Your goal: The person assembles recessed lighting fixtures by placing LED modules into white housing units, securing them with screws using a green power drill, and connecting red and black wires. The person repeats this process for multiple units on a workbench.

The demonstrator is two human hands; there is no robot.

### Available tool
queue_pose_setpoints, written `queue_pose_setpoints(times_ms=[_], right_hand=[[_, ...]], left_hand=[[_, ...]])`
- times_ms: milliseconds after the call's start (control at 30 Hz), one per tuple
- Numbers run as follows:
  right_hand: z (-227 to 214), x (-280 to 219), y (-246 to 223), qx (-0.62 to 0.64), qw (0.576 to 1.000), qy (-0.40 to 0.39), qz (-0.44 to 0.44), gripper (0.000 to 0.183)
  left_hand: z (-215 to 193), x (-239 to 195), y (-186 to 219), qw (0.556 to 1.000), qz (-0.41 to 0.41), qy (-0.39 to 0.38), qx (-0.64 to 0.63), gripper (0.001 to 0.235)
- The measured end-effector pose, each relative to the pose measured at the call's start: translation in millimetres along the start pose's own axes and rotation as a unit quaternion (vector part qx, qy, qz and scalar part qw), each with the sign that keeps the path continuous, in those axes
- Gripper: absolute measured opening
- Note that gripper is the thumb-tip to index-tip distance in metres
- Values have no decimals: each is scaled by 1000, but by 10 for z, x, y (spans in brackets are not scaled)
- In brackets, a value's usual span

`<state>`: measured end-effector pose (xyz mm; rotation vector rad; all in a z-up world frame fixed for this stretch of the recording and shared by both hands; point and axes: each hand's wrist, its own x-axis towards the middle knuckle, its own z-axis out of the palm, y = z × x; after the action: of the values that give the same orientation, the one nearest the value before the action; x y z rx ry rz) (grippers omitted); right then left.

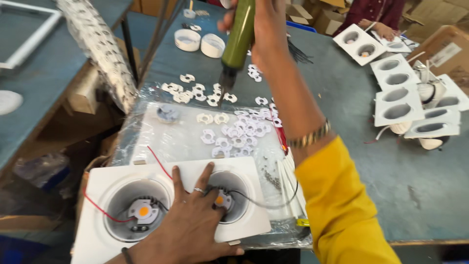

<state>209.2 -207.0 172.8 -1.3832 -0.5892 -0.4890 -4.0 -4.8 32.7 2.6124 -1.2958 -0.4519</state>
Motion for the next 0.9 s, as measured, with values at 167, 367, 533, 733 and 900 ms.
queue_pose_setpoints(times_ms=[167, 367, 533, 733, 900], right_hand=[[-277, -1250, -241, 159, 984, -29, 73, 84], [-310, -2362, -511, 143, 989, -15, -16, 96], [-272, -2661, -341, 138, 990, 13, -5, 96], [-257, -2682, -123, 167, 985, 33, -1, 98], [-207, -2703, -93, 142, 989, 40, 0, 97]], left_hand=[[34, 1, -29, 999, 19, 46, -3, 93], [67, -23, -62, 1000, 12, 23, 10, 91], [104, -37, -85, 998, 18, 51, 16, 93], [118, -30, -98, 998, 20, 51, 29, 94], [128, -14, -99, 999, 17, 37, 35, 96]])
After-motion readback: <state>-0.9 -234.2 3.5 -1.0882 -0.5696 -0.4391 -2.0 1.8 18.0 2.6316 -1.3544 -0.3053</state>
